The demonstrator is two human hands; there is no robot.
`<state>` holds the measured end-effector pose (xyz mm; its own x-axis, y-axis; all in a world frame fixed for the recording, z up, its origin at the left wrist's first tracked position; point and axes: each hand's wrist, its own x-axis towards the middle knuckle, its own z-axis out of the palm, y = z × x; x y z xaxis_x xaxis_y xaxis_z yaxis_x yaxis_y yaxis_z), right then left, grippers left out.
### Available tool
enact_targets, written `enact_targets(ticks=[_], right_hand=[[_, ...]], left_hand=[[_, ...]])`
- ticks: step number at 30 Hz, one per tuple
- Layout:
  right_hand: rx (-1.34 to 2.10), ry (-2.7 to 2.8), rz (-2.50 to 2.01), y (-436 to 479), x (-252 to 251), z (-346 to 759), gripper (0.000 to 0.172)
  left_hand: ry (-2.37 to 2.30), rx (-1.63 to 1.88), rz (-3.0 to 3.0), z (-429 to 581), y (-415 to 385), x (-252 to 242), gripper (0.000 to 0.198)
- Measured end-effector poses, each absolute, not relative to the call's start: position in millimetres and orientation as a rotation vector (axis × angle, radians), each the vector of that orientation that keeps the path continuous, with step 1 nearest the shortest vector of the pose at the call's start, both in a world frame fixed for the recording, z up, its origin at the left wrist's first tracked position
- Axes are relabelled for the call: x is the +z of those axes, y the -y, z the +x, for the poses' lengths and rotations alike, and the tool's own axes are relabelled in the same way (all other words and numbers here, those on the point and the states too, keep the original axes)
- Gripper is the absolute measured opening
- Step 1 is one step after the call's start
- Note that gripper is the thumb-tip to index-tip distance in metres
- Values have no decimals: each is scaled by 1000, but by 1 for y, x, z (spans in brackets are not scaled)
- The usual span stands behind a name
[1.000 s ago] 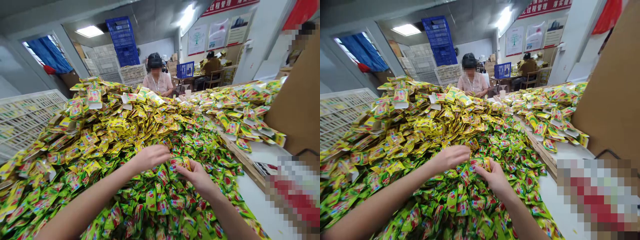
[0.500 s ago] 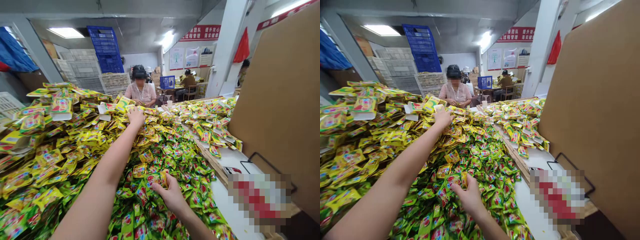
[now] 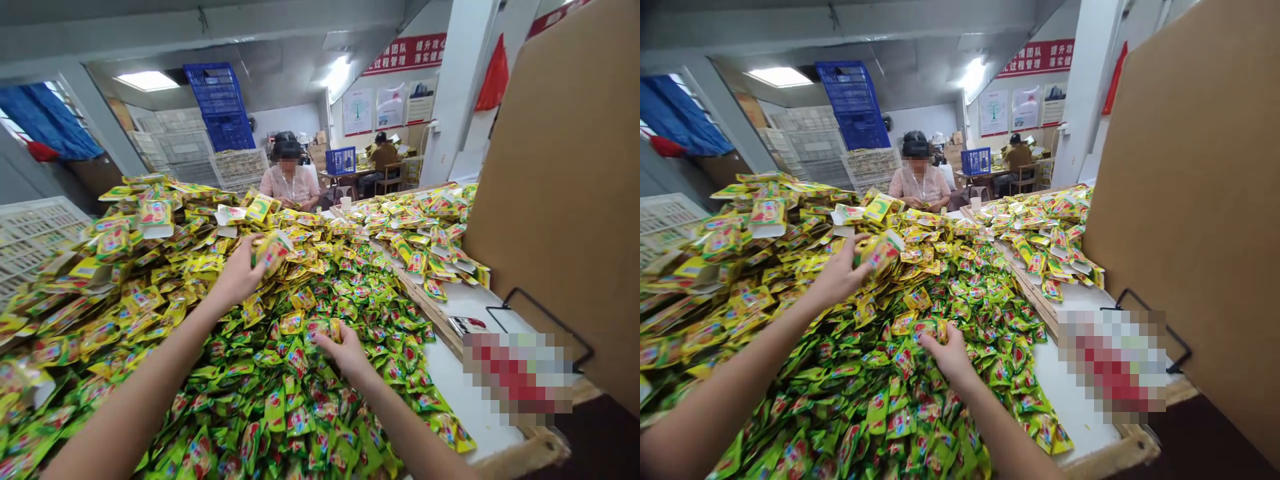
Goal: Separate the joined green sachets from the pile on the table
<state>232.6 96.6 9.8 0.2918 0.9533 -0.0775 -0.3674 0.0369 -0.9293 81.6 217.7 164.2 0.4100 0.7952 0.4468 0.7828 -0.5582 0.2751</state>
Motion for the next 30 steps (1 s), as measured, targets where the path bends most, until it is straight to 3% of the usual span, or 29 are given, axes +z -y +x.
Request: enact_targets(ticks=[4,8,13,17,24,28,30], right_hand=[[1312,750,-916,-85,28,242,51],[1387,932,-826,-67,42,238,44],[1150,1139,-1005,-42,45,227,38],[836,1065,-1127,-27,53,234,34],[385,1560,-1351,-24,73,238,13],[560,1779,-1494,-31,75,243,7],[734,1662,-1459,-36,72,245,12]], left_hand=[[-1154,797,2347,48,-147,111,47],[-1021,841,2217,48,-97,69,46],[-1181,928,2350,65,-77,38,77],[-1384,1030,2315,72,-77,20,57],[-1124,1256,2441,62,-73,3,53],[-1041,1190,2530,55,-73,-2,53],[-1058,1166,2553,54,-73,-3,55]])
